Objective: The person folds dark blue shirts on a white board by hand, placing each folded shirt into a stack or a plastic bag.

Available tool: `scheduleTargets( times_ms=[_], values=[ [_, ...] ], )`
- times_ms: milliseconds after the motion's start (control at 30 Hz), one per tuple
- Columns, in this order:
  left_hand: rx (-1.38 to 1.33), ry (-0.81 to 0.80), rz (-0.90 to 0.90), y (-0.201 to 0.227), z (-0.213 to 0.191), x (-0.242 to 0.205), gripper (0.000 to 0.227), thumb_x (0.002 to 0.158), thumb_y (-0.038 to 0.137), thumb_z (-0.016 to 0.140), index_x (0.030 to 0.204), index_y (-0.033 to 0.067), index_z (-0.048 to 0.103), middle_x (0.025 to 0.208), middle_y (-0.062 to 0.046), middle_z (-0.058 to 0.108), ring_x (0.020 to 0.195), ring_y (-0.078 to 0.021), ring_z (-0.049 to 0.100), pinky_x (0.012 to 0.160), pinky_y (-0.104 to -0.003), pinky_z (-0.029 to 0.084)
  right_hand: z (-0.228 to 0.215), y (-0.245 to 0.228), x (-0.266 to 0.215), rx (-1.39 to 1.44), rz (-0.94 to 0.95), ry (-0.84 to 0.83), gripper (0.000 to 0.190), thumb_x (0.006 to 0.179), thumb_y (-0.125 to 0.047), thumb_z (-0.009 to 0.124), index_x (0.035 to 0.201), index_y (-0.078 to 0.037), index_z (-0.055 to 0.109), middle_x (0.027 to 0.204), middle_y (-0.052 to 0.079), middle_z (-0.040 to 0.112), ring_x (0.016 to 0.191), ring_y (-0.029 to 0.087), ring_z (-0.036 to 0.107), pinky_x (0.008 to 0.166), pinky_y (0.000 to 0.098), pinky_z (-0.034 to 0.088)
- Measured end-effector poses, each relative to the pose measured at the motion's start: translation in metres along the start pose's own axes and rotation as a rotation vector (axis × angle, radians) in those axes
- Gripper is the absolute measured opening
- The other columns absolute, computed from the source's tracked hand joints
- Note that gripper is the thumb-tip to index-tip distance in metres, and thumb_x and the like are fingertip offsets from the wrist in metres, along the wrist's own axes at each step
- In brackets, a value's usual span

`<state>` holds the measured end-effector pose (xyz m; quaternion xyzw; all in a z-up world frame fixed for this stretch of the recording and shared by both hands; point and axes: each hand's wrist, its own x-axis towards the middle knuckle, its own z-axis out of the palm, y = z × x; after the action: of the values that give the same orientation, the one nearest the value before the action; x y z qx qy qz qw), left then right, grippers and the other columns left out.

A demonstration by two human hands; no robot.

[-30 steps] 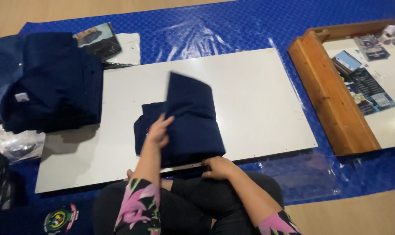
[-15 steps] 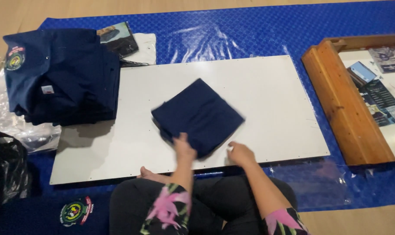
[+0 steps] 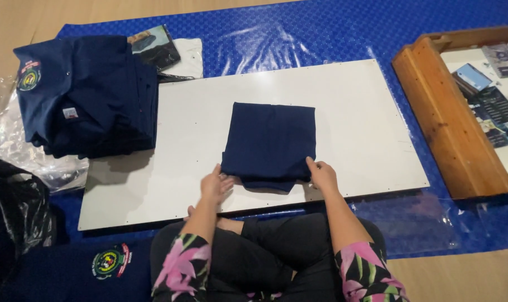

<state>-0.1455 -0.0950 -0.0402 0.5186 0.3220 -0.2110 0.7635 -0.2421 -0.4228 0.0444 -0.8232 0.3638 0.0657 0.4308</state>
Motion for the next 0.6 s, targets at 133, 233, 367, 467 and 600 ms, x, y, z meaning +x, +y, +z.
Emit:
scheduleTargets(
  times_ms=[133, 233, 367, 467, 600],
  values=[
    [0.102, 0.031, 0.038, 0.039, -0.001, -0.038, 0.076, 0.098, 0.045, 0.070, 0.139, -0.0138, 0.045, 0.126, -0.040, 0.056, 0.101, -0.0478, 0.070, 0.081, -0.056, 0.063, 0.008, 0.016, 0.011, 0.106, 0.021, -0.014, 0.068, 0.096, -0.051, 0.068, 0.132, 0.008, 0.064, 0.092, 0.023, 0.071, 0.073, 0.029, 0.074, 0.057, 0.0386, 0.065],
    [0.402, 0.088, 0.115, 0.046, 0.009, -0.046, 0.066, 0.091, 0.039, 0.079, 0.131, -0.0100, 0.058, 0.116, -0.036, 0.062, 0.082, -0.0429, 0.075, 0.063, -0.052, 0.067, 0.010, 0.013, 0.014, 0.173, 0.035, -0.014, 0.061, 0.094, -0.043, 0.072, 0.125, 0.009, 0.065, 0.088, 0.025, 0.069, 0.070, 0.030, 0.072, 0.057, 0.0379, 0.064],
    [0.521, 0.033, 0.169, 0.026, 0.009, -0.006, 0.054, 0.088, 0.033, 0.082, 0.127, 0.0007, 0.065, 0.106, -0.028, 0.069, 0.066, -0.0381, 0.075, 0.052, -0.045, 0.066, 0.023, 0.034, 0.040, 0.213, 0.060, 0.009, 0.050, 0.087, -0.036, 0.077, 0.114, 0.006, 0.069, 0.081, 0.023, 0.068, 0.068, 0.028, 0.072, 0.056, 0.0371, 0.064],
    [0.465, -0.029, 0.292, 0.031, 0.011, 0.007, 0.036, 0.086, 0.020, 0.082, 0.115, 0.0006, 0.072, 0.096, -0.020, 0.072, 0.072, -0.0295, 0.073, 0.058, -0.039, 0.065, 0.027, 0.036, 0.051, 0.225, 0.056, 0.016, 0.042, 0.086, -0.028, 0.075, 0.113, 0.005, 0.070, 0.080, 0.022, 0.067, 0.067, 0.028, 0.072, 0.057, 0.0374, 0.064],
    [0.196, -0.181, 0.183, 0.044, 0.007, -0.028, 0.035, 0.085, 0.000, 0.066, 0.119, -0.0057, 0.061, 0.104, -0.019, 0.065, 0.093, -0.0321, 0.072, 0.086, -0.043, 0.062, 0.039, 0.072, 0.087, 0.241, 0.067, 0.025, 0.036, 0.081, -0.014, 0.068, 0.112, 0.003, 0.072, 0.080, 0.020, 0.065, 0.067, 0.028, 0.071, 0.055, 0.0368, 0.060]
  ],
)
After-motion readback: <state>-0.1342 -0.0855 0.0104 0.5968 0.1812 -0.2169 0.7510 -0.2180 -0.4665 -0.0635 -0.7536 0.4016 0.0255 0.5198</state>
